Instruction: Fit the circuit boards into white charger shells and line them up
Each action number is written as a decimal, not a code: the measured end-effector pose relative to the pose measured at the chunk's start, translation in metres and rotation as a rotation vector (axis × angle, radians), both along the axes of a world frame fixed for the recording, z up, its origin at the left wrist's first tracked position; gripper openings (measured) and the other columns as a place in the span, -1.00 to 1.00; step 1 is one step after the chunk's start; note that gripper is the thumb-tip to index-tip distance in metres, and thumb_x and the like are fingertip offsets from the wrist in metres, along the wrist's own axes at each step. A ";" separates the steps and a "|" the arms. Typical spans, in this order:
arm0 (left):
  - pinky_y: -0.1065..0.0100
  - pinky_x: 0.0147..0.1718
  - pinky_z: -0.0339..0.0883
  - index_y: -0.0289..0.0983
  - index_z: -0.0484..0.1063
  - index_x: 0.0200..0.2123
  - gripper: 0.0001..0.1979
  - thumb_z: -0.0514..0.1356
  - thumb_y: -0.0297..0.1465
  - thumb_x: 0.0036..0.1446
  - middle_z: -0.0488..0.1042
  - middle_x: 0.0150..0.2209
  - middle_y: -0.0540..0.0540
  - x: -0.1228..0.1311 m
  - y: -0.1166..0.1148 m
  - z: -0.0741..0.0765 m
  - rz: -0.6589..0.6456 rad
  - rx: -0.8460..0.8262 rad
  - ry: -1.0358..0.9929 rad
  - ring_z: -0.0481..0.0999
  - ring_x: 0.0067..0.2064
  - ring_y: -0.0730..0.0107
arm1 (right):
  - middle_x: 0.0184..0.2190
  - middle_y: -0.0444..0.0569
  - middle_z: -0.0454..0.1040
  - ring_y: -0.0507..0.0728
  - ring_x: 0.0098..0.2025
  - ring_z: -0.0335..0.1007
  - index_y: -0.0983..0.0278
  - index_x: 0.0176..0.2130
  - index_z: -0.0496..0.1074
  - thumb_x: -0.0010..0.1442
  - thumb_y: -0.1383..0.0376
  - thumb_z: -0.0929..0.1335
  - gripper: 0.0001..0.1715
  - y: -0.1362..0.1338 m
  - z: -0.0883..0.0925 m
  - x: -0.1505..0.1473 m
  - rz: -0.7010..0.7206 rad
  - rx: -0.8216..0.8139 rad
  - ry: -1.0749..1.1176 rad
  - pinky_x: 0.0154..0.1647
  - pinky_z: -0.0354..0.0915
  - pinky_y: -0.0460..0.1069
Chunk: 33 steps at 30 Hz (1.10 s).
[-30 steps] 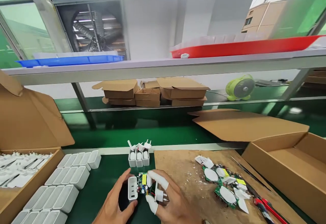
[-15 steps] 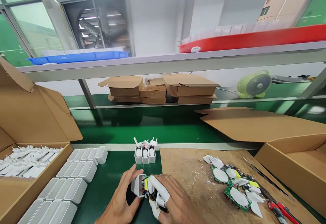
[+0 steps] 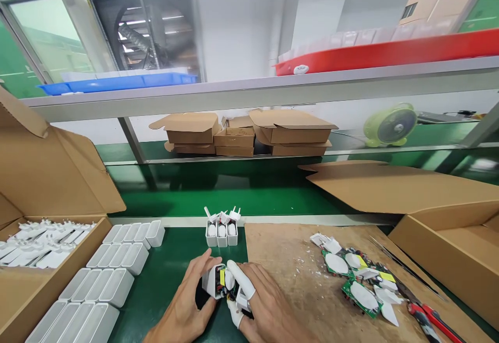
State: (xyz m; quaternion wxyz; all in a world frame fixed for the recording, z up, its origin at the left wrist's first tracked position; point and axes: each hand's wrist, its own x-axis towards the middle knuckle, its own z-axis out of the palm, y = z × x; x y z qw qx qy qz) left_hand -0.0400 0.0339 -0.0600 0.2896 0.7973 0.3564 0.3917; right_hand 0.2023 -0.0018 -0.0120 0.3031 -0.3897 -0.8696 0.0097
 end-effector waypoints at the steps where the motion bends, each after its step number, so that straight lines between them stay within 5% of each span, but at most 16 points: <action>1: -0.14 0.38 0.34 0.04 -0.20 0.56 -0.15 0.16 -0.51 0.40 0.44 0.36 -0.25 0.000 0.000 0.001 0.003 -0.002 -0.003 0.39 0.41 0.00 | 0.15 0.24 0.52 0.40 0.11 0.48 0.35 0.38 0.19 0.00 0.51 0.29 -0.05 0.000 -0.001 0.000 0.001 0.000 0.001 0.19 0.48 0.27; 14: -0.14 0.38 0.35 0.03 -0.18 0.56 -0.12 0.17 -0.56 0.35 0.44 0.35 -0.21 0.002 -0.001 0.011 -0.016 -0.002 -0.025 0.40 0.39 0.06 | 0.13 0.22 0.51 0.38 0.10 0.48 0.29 0.56 -0.10 0.19 0.49 0.30 0.06 0.001 0.018 0.002 0.029 -0.068 0.040 0.13 0.51 0.25; 26: -0.07 0.36 0.37 0.04 -0.16 0.56 -0.12 0.20 -0.54 0.36 0.43 0.34 -0.22 0.003 -0.001 0.014 -0.010 0.002 -0.025 0.39 0.38 0.05 | 0.16 0.22 0.51 0.38 0.15 0.48 0.27 0.53 -0.06 0.17 0.51 0.29 0.04 0.006 0.004 0.002 0.018 -0.071 0.051 0.17 0.50 0.29; 33: -0.10 0.31 0.41 0.06 -0.12 0.55 -0.09 0.26 -0.53 0.33 0.34 0.32 -0.24 0.012 -0.004 0.010 -0.090 -0.030 -0.047 0.39 0.35 -0.01 | 0.14 0.24 0.56 0.39 0.13 0.54 0.26 0.50 0.07 0.38 0.34 0.39 -0.16 0.010 -0.008 0.001 0.056 0.022 0.138 0.13 0.56 0.27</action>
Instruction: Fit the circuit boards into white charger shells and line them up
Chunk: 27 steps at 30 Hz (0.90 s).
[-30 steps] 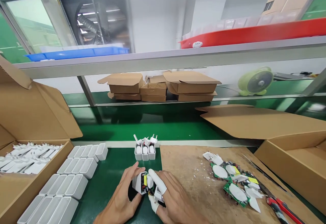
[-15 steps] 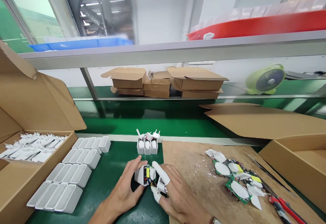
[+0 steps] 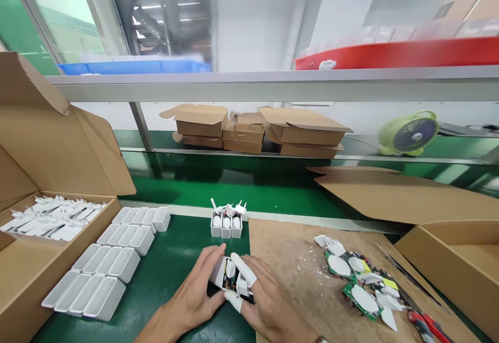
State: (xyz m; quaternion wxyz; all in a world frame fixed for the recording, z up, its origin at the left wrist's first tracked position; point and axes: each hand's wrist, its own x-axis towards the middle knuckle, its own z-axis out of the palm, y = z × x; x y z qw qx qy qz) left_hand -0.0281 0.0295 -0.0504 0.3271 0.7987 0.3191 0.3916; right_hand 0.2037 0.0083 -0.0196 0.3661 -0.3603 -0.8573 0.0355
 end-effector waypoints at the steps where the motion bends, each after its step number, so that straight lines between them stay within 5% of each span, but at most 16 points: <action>1: -0.11 0.29 0.42 0.07 -0.12 0.55 -0.09 0.27 -0.51 0.33 0.34 0.31 -0.24 0.000 0.000 -0.001 0.000 -0.024 0.000 0.42 0.33 -0.01 | 0.12 0.23 0.57 0.38 0.11 0.56 0.25 0.49 0.09 0.39 0.27 0.42 -0.17 0.000 0.001 0.001 -0.004 -0.021 0.033 0.10 0.58 0.25; 7: -0.24 0.33 0.32 0.04 -0.11 0.54 -0.27 0.15 -0.40 0.45 0.50 0.24 -0.21 -0.001 0.004 -0.004 0.026 -0.151 -0.038 0.52 0.24 0.01 | 0.11 0.07 0.60 0.22 0.09 0.61 0.08 0.32 0.41 0.51 0.31 0.30 -0.55 0.004 -0.004 0.005 -0.032 -0.219 0.236 0.14 0.57 0.08; 12: -0.11 0.31 0.39 -0.12 0.10 0.48 -0.31 0.23 -0.37 0.36 0.48 0.27 -0.27 -0.002 0.011 -0.014 0.083 -0.308 -0.234 0.53 0.26 0.03 | 0.27 0.11 0.52 0.25 0.27 0.52 0.10 0.34 0.42 0.41 0.39 0.38 -0.43 0.014 -0.021 0.006 0.029 -0.206 0.136 0.32 0.46 0.11; 19: -0.09 0.31 0.40 0.00 0.16 0.49 -0.34 0.26 -0.23 0.42 0.46 0.37 -0.24 -0.008 0.013 -0.008 0.060 -0.330 -0.300 0.52 0.31 0.03 | 0.08 0.10 0.61 0.20 0.06 0.63 0.14 0.20 0.54 0.43 0.31 0.44 -0.63 0.025 0.011 0.005 0.199 -0.201 0.007 0.13 0.56 0.03; 27: -0.07 0.41 0.32 0.06 0.29 0.46 -0.40 0.25 -0.04 0.43 0.48 0.38 -0.17 0.007 0.009 0.005 0.037 -0.409 -0.428 0.51 0.37 0.02 | 0.27 0.18 0.49 0.26 0.12 0.62 0.19 0.33 0.38 0.26 0.55 0.33 -0.29 0.012 -0.005 0.001 0.083 -0.201 -0.193 0.22 0.53 0.08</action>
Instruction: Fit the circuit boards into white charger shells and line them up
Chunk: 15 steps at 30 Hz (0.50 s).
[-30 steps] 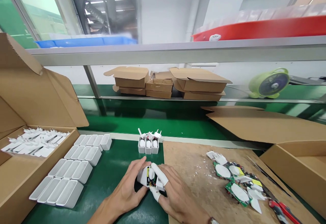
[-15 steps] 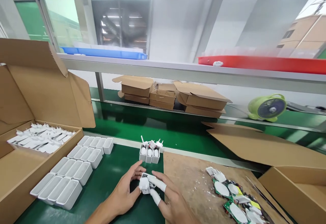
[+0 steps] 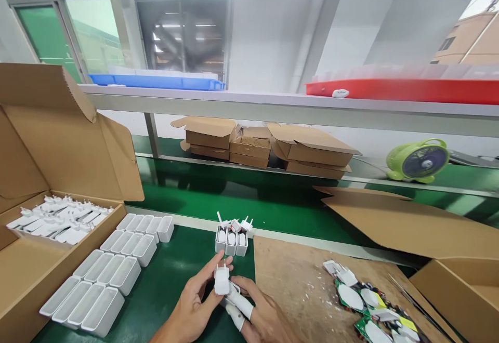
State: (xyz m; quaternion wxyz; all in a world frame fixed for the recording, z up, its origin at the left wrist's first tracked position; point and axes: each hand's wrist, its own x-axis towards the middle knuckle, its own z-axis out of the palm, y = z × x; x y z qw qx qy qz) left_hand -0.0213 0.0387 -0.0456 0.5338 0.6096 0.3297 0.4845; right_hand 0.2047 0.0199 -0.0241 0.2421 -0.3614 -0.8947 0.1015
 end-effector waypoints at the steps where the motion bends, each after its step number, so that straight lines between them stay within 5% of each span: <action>1: -0.06 0.41 0.32 0.06 0.37 0.42 -0.47 0.24 -0.06 0.45 0.49 0.38 -0.16 0.000 -0.001 0.000 0.009 0.024 0.025 0.50 0.37 0.03 | 0.29 0.19 0.48 0.27 0.14 0.61 0.20 0.34 0.37 0.24 0.56 0.32 -0.27 -0.002 0.000 -0.001 -0.010 0.004 -0.025 0.23 0.53 0.09; 4: -0.06 0.42 0.30 0.01 0.58 0.26 -0.60 0.15 -0.08 0.50 0.48 0.38 -0.18 -0.004 -0.003 -0.001 -0.013 0.168 0.123 0.43 0.42 -0.02 | 0.28 0.15 0.48 0.26 0.15 0.60 0.19 0.29 0.42 0.23 0.56 0.31 -0.30 -0.005 0.003 -0.003 -0.035 -0.026 -0.038 0.23 0.52 0.06; 8: -0.03 0.43 0.27 -0.02 0.41 0.40 -0.51 0.00 -0.09 0.56 0.33 0.46 -0.24 -0.007 -0.007 -0.004 -0.051 0.227 0.251 0.32 0.48 -0.03 | 0.41 0.27 0.32 0.29 0.19 0.57 0.29 0.24 0.45 0.22 0.57 0.30 -0.36 -0.007 0.005 -0.006 -0.037 -0.021 -0.040 0.28 0.48 0.08; 11: 0.07 0.29 0.45 0.01 0.39 0.41 -0.55 0.00 -0.19 0.58 0.39 0.34 -0.26 -0.003 -0.010 -0.003 0.054 0.256 0.362 0.47 0.33 0.06 | 0.47 0.40 0.20 0.35 0.25 0.54 0.39 0.21 0.46 0.19 0.58 0.31 -0.38 -0.008 0.002 -0.007 -0.027 -0.013 -0.082 0.33 0.43 0.12; 15: 0.06 0.15 0.53 0.06 0.41 0.39 -0.55 -0.02 -0.28 0.58 0.47 0.19 -0.26 -0.003 -0.009 0.002 0.096 0.497 0.492 0.55 0.16 0.11 | 0.32 0.32 0.42 0.32 0.17 0.58 0.34 0.13 0.51 0.15 0.58 0.33 -0.43 -0.008 -0.003 -0.007 -0.048 -0.026 -0.131 0.24 0.51 0.10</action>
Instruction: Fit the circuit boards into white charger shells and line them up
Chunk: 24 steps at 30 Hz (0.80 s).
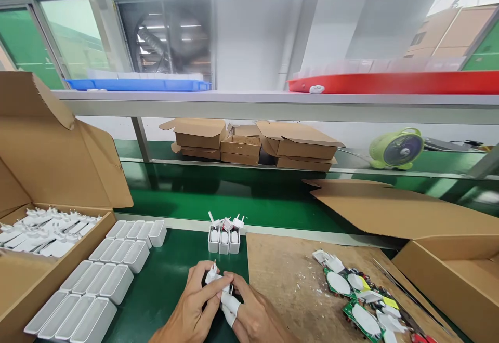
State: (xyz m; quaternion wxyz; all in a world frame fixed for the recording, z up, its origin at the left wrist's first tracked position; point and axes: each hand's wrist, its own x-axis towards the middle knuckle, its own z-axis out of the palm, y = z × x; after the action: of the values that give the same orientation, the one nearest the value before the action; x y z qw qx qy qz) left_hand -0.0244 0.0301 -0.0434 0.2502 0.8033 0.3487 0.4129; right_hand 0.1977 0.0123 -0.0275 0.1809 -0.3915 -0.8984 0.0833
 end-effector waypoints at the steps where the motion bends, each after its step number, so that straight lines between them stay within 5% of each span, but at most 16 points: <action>1: 0.03 0.18 0.52 0.06 0.34 0.44 -0.54 -0.01 -0.30 0.58 0.49 0.21 -0.25 -0.001 0.001 0.001 -0.011 0.042 0.014 0.54 0.18 0.09 | 0.28 0.29 0.46 0.32 0.15 0.59 0.32 0.11 0.52 0.15 0.57 0.33 -0.45 0.000 -0.001 0.000 0.001 0.016 -0.010 0.20 0.54 0.10; 5: 0.01 0.28 0.44 0.04 0.04 0.56 -0.41 0.05 -0.33 0.56 0.53 0.30 -0.19 -0.007 0.005 0.001 0.038 -0.028 -0.054 0.46 0.31 0.06 | 0.26 0.25 0.48 0.34 0.13 0.60 0.28 0.11 0.50 0.10 0.56 0.33 -0.41 0.002 -0.002 0.001 0.027 0.050 0.004 0.18 0.56 0.12; 11: 0.05 0.26 0.44 0.03 0.32 0.44 -0.53 0.11 -0.31 0.54 0.59 0.26 -0.15 -0.007 0.010 -0.004 -0.013 0.027 -0.073 0.53 0.26 0.07 | 0.30 0.22 0.46 0.33 0.15 0.60 0.23 0.19 0.46 0.11 0.57 0.31 -0.32 0.002 0.002 -0.001 0.044 0.050 0.128 0.21 0.53 0.10; 15: -0.05 0.40 0.30 0.00 0.27 0.47 -0.52 0.05 -0.25 0.57 0.44 0.40 -0.17 -0.008 0.009 -0.005 0.123 -0.086 -0.109 0.41 0.40 0.05 | 0.20 0.23 0.52 0.31 0.05 0.63 0.24 0.21 0.46 0.19 0.55 0.28 -0.35 0.003 0.010 0.004 0.029 0.114 0.176 0.11 0.59 0.11; 20: 0.05 0.24 0.48 -0.07 0.33 0.38 -0.59 0.04 -0.22 0.56 0.50 0.28 -0.20 -0.012 0.010 -0.003 0.341 -0.117 -0.260 0.54 0.26 0.10 | 0.21 0.15 0.52 0.29 0.14 0.59 0.13 0.35 0.38 0.30 0.54 0.27 -0.29 0.006 0.009 0.006 -0.014 0.124 0.285 0.18 0.56 0.12; 24: 0.10 0.25 0.49 -0.07 0.43 0.34 -0.62 0.07 -0.29 0.55 0.51 0.25 -0.21 -0.011 0.008 0.001 0.266 0.011 -0.211 0.54 0.26 0.11 | 0.10 0.10 0.58 0.27 0.08 0.60 0.14 0.29 0.44 0.31 0.54 0.29 -0.35 0.007 0.000 0.001 0.004 0.058 0.303 0.14 0.58 0.15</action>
State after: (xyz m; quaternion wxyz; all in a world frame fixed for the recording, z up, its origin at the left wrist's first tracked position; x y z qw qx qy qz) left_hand -0.0357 0.0380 -0.0427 0.2241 0.7036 0.4214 0.5265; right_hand 0.1982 0.0191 -0.0279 0.3254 -0.3672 -0.8636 0.1156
